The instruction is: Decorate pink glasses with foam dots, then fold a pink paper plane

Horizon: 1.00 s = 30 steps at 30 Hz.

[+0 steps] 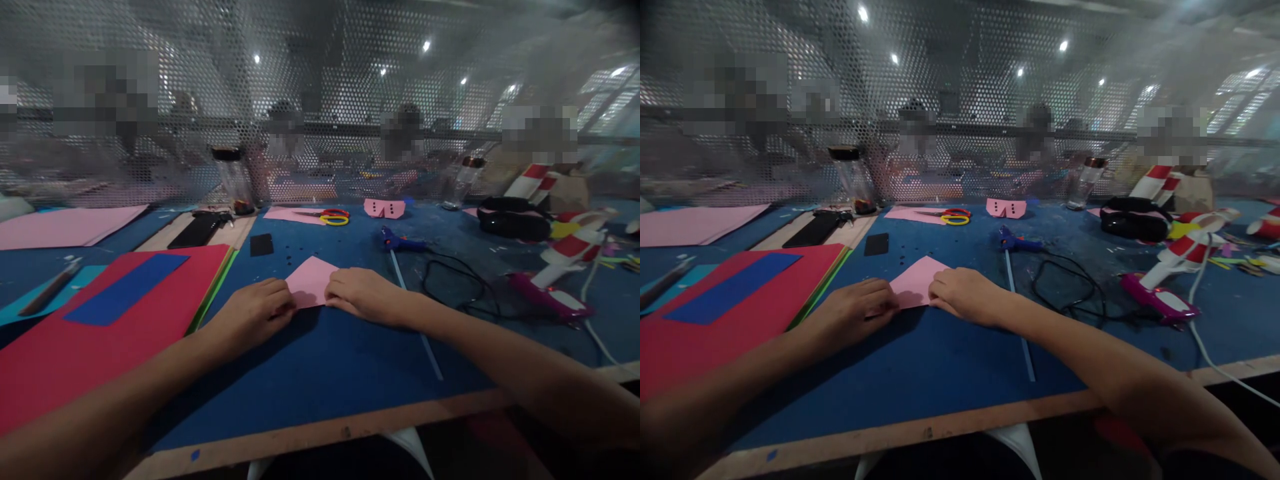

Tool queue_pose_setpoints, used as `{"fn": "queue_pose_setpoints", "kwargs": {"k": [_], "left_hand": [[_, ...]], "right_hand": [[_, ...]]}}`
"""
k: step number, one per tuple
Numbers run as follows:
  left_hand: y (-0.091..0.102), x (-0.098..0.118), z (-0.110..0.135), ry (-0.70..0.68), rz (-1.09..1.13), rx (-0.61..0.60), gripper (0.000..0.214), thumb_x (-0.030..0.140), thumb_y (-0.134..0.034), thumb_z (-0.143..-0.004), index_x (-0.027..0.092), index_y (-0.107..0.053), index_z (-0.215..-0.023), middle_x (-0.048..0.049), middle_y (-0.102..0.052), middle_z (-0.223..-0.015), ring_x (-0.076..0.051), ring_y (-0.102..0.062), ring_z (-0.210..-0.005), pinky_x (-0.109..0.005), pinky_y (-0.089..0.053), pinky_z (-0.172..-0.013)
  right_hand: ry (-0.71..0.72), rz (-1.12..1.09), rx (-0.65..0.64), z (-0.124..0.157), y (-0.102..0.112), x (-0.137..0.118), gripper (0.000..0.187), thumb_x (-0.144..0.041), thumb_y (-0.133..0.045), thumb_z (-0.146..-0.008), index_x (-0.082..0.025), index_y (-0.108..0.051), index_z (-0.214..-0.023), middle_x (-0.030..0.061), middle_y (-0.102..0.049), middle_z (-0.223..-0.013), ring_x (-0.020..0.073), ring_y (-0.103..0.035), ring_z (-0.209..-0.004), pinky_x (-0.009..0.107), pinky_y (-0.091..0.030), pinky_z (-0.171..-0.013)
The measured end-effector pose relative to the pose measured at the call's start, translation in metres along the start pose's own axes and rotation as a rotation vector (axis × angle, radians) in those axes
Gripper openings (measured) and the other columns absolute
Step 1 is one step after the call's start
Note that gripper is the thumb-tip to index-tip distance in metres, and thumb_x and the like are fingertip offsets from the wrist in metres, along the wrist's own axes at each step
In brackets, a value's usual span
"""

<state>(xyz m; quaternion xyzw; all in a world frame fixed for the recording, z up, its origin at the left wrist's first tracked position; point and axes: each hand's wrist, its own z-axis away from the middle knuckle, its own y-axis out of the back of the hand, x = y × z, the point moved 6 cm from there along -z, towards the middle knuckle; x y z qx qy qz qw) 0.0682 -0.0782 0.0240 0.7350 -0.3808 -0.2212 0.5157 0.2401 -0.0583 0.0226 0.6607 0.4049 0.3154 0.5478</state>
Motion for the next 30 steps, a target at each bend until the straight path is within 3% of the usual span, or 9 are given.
{"fn": "queue_pose_setpoints", "kwargs": {"k": [14,30], "left_hand": [[0.000,-0.002,0.001,0.076,0.081,-0.035,0.013,0.015,-0.052,-0.090,0.017,-0.062,-0.082,-0.0032,-0.062,-0.079,-0.015,-0.057,-0.070,-0.026,-0.043,-0.062],[-0.003,-0.012,0.007,0.147,0.107,-0.089,0.014,0.014,-0.051,-0.088,0.017,-0.064,-0.084,-0.0038,-0.062,-0.080,-0.016,-0.057,-0.071,-0.026,-0.041,-0.063]], "right_hand": [[-0.005,-0.058,-0.026,0.004,0.009,0.000,0.008,-0.015,-0.057,-0.091,-0.017,-0.064,-0.094,0.0067,-0.066,-0.095,0.0181,-0.057,-0.083,0.031,-0.040,-0.074],[0.001,0.014,-0.023,0.004,0.005,0.001,0.012,-0.015,-0.052,-0.094,-0.016,-0.064,-0.098,0.0084,-0.067,-0.096,0.0188,-0.057,-0.086,0.032,-0.038,-0.076]]}}
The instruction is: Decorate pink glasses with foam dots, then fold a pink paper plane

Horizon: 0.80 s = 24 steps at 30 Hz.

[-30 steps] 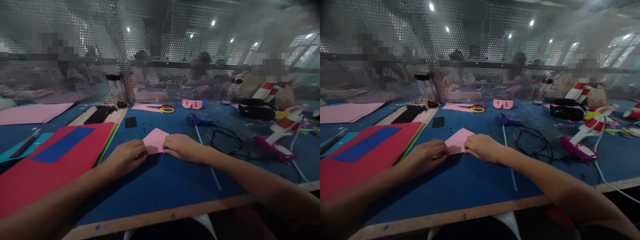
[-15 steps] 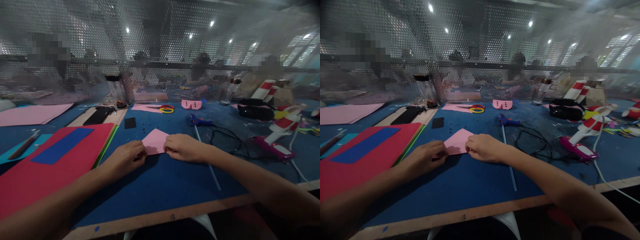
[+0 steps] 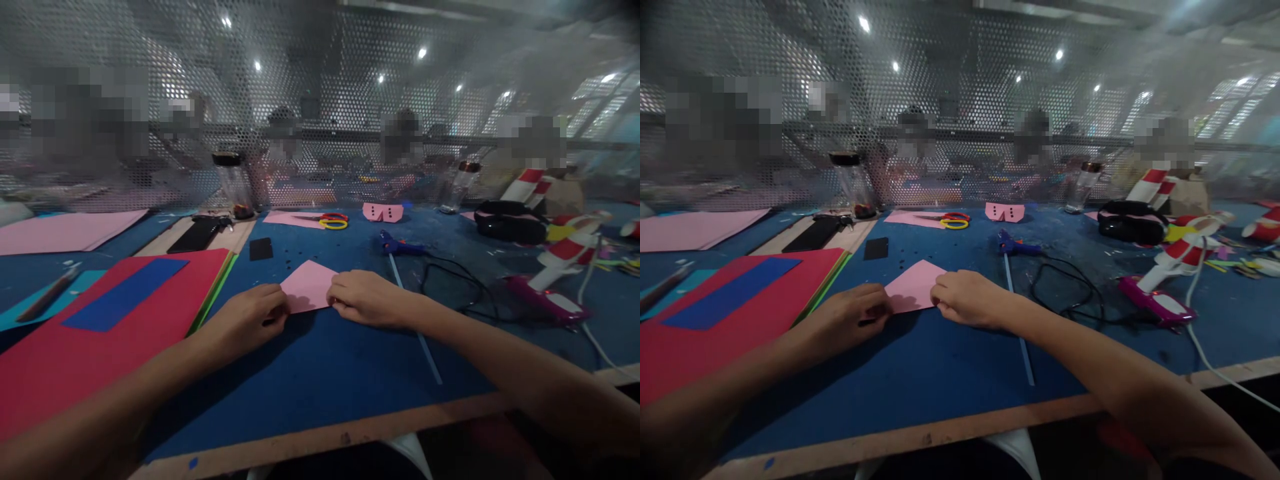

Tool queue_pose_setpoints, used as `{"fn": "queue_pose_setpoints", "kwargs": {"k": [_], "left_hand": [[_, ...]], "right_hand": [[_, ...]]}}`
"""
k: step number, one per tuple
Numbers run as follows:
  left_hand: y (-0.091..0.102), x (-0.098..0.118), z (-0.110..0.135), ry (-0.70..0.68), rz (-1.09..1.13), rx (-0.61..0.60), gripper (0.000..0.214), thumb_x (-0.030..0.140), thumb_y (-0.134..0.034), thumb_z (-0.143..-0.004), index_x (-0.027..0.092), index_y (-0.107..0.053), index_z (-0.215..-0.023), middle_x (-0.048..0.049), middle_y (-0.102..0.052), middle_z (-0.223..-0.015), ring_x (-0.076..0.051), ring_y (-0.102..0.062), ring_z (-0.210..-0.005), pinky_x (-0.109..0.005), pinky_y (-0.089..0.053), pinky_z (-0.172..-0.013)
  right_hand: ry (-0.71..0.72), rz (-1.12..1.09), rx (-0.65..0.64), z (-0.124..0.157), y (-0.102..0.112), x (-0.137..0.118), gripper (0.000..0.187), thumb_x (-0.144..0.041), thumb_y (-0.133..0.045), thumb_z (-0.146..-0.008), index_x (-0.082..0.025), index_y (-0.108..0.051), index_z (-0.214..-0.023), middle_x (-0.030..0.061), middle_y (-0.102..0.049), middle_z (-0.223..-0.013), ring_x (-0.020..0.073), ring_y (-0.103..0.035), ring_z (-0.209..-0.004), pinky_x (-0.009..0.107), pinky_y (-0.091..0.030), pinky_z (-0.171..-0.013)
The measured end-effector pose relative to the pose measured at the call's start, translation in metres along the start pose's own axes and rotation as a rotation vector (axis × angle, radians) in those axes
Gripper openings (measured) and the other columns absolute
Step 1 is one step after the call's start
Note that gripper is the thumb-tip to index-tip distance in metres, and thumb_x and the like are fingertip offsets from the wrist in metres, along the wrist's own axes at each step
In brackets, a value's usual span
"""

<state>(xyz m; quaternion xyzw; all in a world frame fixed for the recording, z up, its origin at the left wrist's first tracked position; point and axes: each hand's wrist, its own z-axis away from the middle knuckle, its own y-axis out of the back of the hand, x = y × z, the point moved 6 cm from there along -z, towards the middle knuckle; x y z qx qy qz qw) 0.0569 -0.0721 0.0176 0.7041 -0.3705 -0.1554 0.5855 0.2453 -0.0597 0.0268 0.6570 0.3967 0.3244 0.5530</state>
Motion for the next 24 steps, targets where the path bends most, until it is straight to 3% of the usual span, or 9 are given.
{"fn": "queue_pose_setpoints", "kwargs": {"k": [15,24], "left_hand": [[0.001,-0.025,0.001,0.174,0.178,-0.056,0.013,0.019,-0.057,-0.083,0.019,-0.069,-0.087,-0.0010,-0.069,-0.078,-0.013,-0.061,-0.068,-0.024,-0.045,-0.062],[0.003,-0.025,0.001,0.225,0.171,-0.096,0.014,0.023,-0.058,-0.086,0.017,-0.071,-0.088,-0.0024,-0.071,-0.080,-0.015,-0.062,-0.070,-0.025,-0.044,-0.063]], "right_hand": [[-0.113,-0.085,-0.074,0.000,0.009,0.004,0.011,-0.013,-0.054,-0.090,-0.015,-0.066,-0.092,0.0078,-0.068,-0.094,0.0175,-0.056,-0.082,0.029,-0.037,-0.073],[-0.140,-0.100,-0.099,0.002,0.012,0.006,0.011,-0.013,-0.055,-0.090,-0.015,-0.065,-0.090,0.0072,-0.068,-0.094,0.0166,-0.057,-0.082,0.027,-0.037,-0.071]]}}
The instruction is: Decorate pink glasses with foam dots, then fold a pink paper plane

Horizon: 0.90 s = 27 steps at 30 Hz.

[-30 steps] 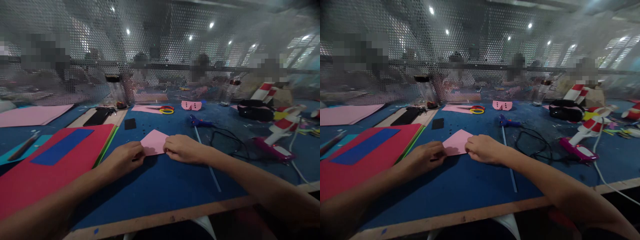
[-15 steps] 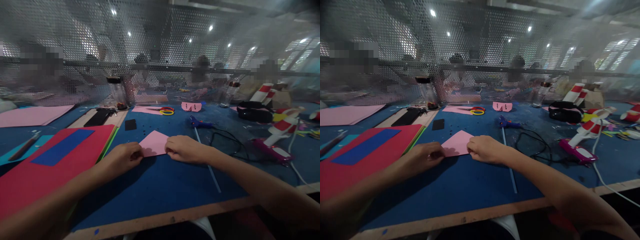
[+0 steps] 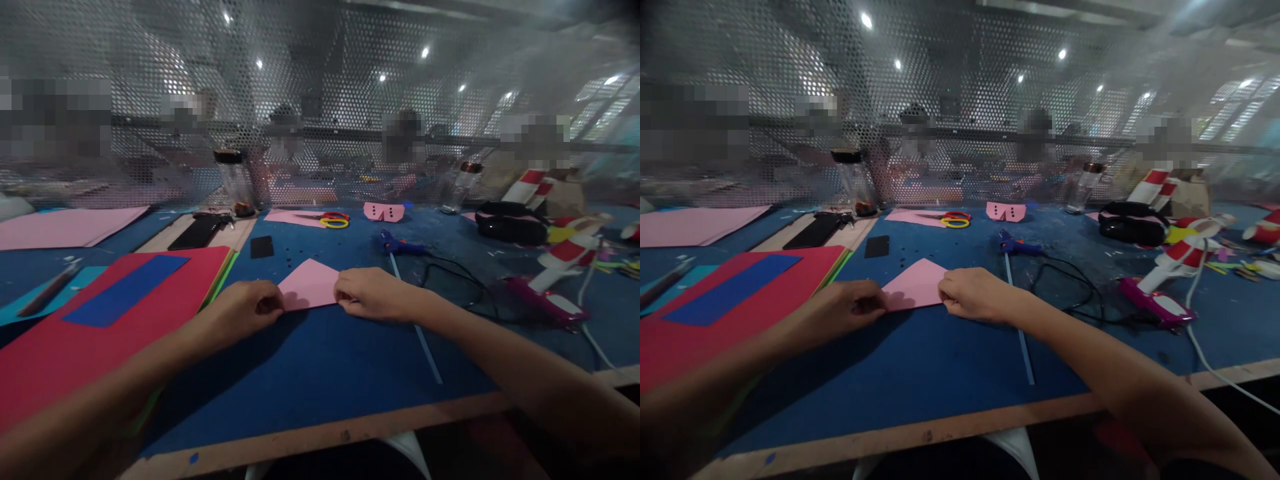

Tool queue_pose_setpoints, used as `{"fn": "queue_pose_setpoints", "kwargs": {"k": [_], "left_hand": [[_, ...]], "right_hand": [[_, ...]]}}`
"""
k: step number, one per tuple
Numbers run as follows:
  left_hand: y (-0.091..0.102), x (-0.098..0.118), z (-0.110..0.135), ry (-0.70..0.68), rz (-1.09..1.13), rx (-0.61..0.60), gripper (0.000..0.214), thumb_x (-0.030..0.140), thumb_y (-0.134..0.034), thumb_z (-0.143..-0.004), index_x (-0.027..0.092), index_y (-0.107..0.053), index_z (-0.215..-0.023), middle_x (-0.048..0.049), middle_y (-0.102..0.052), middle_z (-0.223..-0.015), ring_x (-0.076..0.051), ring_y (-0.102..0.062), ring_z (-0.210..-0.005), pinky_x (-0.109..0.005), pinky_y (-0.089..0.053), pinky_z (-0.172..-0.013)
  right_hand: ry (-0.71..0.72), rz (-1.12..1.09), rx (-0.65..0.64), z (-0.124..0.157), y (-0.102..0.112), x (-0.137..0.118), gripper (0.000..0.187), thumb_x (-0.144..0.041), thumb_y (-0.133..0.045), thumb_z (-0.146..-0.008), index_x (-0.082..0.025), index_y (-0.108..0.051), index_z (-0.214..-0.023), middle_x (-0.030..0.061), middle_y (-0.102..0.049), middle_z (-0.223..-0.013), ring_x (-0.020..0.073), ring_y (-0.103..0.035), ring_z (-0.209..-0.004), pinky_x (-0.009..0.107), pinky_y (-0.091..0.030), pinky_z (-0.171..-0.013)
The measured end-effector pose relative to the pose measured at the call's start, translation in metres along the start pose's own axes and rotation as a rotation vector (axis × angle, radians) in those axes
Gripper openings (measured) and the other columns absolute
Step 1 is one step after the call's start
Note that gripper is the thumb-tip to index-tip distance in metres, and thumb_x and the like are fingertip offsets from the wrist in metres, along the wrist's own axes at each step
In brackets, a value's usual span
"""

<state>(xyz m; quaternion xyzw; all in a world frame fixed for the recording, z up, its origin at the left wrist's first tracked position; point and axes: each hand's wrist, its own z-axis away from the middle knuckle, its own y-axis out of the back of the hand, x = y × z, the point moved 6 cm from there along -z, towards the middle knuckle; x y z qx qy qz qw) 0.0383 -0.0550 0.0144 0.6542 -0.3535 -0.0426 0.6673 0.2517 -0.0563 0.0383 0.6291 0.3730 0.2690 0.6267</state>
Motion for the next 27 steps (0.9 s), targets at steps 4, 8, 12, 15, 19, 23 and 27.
{"fn": "queue_pose_setpoints", "kwargs": {"k": [4,8,12,15,19,23,27], "left_hand": [[0.002,-0.003,-0.001,0.023,-0.013,-0.008,0.016,0.027,-0.059,-0.085,0.018,-0.072,-0.087,-0.0019,-0.070,-0.078,-0.015,-0.061,-0.067,-0.025,-0.043,-0.061],[0.004,-0.005,-0.002,0.062,-0.015,-0.035,0.019,0.033,-0.060,-0.085,0.020,-0.073,-0.089,-0.0013,-0.071,-0.077,-0.015,-0.061,-0.066,-0.024,-0.041,-0.061],[0.007,-0.004,-0.003,0.088,0.016,-0.057,0.022,0.038,-0.059,-0.086,0.021,-0.074,-0.087,-0.0020,-0.073,-0.080,-0.016,-0.064,-0.070,-0.025,-0.043,-0.063],[0.007,-0.006,-0.003,0.084,0.022,-0.069,0.021,0.038,-0.060,-0.087,0.022,-0.073,-0.088,-0.0017,-0.074,-0.082,-0.016,-0.065,-0.071,-0.025,-0.044,-0.064],[0.006,-0.012,-0.003,0.079,0.070,-0.082,0.019,0.037,-0.060,-0.087,0.023,-0.073,-0.091,-0.0011,-0.075,-0.087,-0.017,-0.067,-0.076,-0.025,-0.047,-0.067],[0.007,-0.015,-0.002,0.092,0.089,-0.062,0.019,0.034,-0.060,-0.087,0.023,-0.073,-0.094,-0.0021,-0.076,-0.087,-0.018,-0.069,-0.078,-0.027,-0.049,-0.069],[0.007,-0.013,-0.002,0.110,0.050,-0.072,0.019,0.034,-0.059,-0.087,0.022,-0.071,-0.094,-0.0017,-0.074,-0.086,-0.018,-0.067,-0.076,-0.027,-0.047,-0.067]], "right_hand": [[-0.027,-0.008,-0.017,0.002,0.003,0.001,0.012,-0.012,-0.054,-0.090,-0.015,-0.065,-0.086,0.0067,-0.068,-0.091,0.0154,-0.057,-0.078,0.026,-0.036,-0.069],[-0.047,-0.044,-0.018,0.003,0.003,0.007,0.012,-0.010,-0.055,-0.086,-0.016,-0.065,-0.084,0.0058,-0.069,-0.090,0.0147,-0.057,-0.077,0.026,-0.037,-0.068],[-0.071,-0.094,-0.016,0.003,0.000,0.016,0.010,-0.010,-0.057,-0.081,-0.017,-0.064,-0.081,0.0044,-0.069,-0.087,0.0145,-0.058,-0.076,0.025,-0.037,-0.068],[-0.105,-0.125,-0.029,0.003,-0.001,0.022,0.007,-0.014,-0.058,-0.081,-0.018,-0.064,-0.082,0.0040,-0.070,-0.086,0.0147,-0.059,-0.075,0.025,-0.037,-0.068],[-0.172,-0.155,-0.066,0.002,-0.001,0.029,0.008,-0.020,-0.058,-0.084,-0.018,-0.066,-0.084,0.0054,-0.071,-0.086,0.0162,-0.061,-0.076,0.026,-0.037,-0.067],[-0.211,-0.183,-0.095,0.002,-0.003,0.036,0.012,-0.026,-0.059,-0.086,-0.017,-0.067,-0.083,0.0055,-0.072,-0.085,0.0162,-0.060,-0.074,0.026,-0.037,-0.065],[-0.234,-0.188,-0.108,0.001,-0.005,0.039,0.014,-0.029,-0.059,-0.086,-0.017,-0.067,-0.084,0.0055,-0.072,-0.086,0.0165,-0.061,-0.075,0.026,-0.036,-0.064]]}}
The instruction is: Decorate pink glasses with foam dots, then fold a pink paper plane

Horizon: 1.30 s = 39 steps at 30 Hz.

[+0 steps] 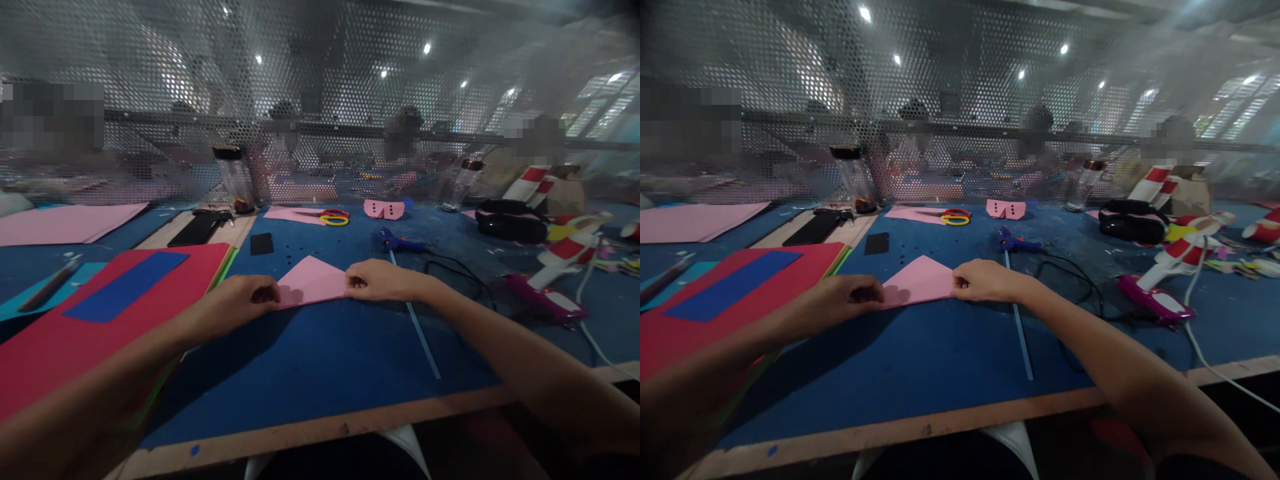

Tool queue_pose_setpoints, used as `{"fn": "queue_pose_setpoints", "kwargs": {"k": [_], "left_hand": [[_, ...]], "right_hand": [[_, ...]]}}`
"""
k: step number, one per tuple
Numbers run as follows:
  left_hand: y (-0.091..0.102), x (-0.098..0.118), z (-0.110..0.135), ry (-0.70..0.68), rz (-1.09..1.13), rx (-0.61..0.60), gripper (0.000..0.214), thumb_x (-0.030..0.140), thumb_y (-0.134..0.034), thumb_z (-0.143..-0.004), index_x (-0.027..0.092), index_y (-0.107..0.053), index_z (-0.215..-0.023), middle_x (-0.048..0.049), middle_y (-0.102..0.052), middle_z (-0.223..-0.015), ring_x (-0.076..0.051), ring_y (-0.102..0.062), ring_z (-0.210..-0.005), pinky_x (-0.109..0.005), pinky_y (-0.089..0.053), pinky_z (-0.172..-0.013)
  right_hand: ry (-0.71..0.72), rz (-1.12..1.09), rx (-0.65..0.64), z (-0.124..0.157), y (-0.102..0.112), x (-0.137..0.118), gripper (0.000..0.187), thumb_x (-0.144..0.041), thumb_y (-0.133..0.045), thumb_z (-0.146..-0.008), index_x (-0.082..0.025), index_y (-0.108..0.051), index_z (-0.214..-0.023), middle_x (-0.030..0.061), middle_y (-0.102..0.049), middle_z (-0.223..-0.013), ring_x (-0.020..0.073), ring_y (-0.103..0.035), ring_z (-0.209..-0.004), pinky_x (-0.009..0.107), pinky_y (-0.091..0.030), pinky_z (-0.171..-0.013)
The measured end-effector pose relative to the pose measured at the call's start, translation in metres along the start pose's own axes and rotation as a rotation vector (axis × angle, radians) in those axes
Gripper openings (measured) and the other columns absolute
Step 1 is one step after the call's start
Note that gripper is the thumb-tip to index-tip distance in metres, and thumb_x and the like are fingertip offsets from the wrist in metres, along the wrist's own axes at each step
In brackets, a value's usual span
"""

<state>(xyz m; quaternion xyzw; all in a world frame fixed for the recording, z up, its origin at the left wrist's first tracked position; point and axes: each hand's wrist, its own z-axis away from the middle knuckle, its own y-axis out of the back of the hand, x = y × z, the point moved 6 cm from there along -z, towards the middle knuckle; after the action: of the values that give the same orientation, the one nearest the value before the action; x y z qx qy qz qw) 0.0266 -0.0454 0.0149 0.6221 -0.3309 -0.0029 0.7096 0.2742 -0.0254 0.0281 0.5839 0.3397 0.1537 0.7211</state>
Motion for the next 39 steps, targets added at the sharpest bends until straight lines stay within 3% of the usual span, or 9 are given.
{"fn": "queue_pose_setpoints", "kwargs": {"k": [11,17,21,25,31,39], "left_hand": [[-0.004,-0.003,0.001,-0.031,-0.033,-0.003,0.016,0.032,-0.057,-0.089,0.023,-0.069,-0.095,-0.0011,-0.070,-0.087,-0.017,-0.064,-0.076,-0.027,-0.045,-0.067],[-0.003,0.010,0.003,-0.158,-0.118,0.008,0.016,0.029,-0.053,-0.093,0.022,-0.066,-0.099,-0.0032,-0.068,-0.093,-0.017,-0.061,-0.078,-0.027,-0.044,-0.067],[-0.005,0.019,0.007,-0.286,-0.168,0.000,0.028,0.025,-0.043,-0.100,0.025,-0.066,-0.116,-0.0051,-0.066,-0.107,-0.017,-0.064,-0.088,-0.027,-0.046,-0.074],[-0.008,0.025,0.010,-0.402,-0.262,-0.032,0.047,0.021,-0.035,-0.104,0.042,-0.053,-0.142,-0.0044,-0.064,-0.115,-0.018,-0.064,-0.096,-0.027,-0.046,-0.079],[-0.011,0.025,0.011,-0.428,-0.301,-0.041,0.060,0.009,-0.035,-0.098,0.043,-0.049,-0.145,-0.0058,-0.063,-0.116,-0.019,-0.063,-0.098,-0.029,-0.047,-0.083],[-0.011,0.028,0.012,-0.426,-0.258,-0.031,0.060,0.007,-0.036,-0.097,0.042,-0.051,-0.144,-0.0055,-0.062,-0.114,-0.018,-0.063,-0.097,-0.029,-0.049,-0.087]], "right_hand": [[-0.028,0.023,-0.006,-0.003,-0.005,0.005,0.016,-0.033,-0.058,-0.086,-0.019,-0.065,-0.084,0.0046,-0.071,-0.087,0.0159,-0.059,-0.074,0.026,-0.034,-0.062],[-0.056,0.024,-0.031,-0.002,-0.004,0.004,0.016,-0.033,-0.058,-0.087,-0.019,-0.064,-0.083,0.0050,-0.070,-0.087,0.0159,-0.058,-0.073,0.026,-0.033,-0.060],[-0.067,0.019,-0.041,-0.002,-0.003,0.003,0.013,-0.031,-0.059,-0.086,-0.018,-0.063,-0.085,0.0052,-0.071,-0.088,0.0161,-0.059,-0.074,0.026,-0.033,-0.060],[-0.073,0.009,-0.056,-0.002,-0.003,0.002,0.014,-0.031,-0.060,-0.087,-0.018,-0.064,-0.086,0.0055,-0.071,-0.089,0.0165,-0.059,-0.075,0.026,-0.034,-0.061],[-0.060,0.008,-0.054,-0.003,-0.003,0.004,0.016,-0.034,-0.060,-0.087,-0.018,-0.064,-0.086,0.0053,-0.071,-0.089,0.0163,-0.060,-0.074,0.025,-0.034,-0.061],[-0.047,0.000,-0.045,-0.004,-0.005,0.007,0.016,-0.034,-0.059,-0.086,-0.018,-0.064,-0.085,0.0048,-0.071,-0.087,0.0161,-0.059,-0.073,0.025,-0.033,-0.060]]}}
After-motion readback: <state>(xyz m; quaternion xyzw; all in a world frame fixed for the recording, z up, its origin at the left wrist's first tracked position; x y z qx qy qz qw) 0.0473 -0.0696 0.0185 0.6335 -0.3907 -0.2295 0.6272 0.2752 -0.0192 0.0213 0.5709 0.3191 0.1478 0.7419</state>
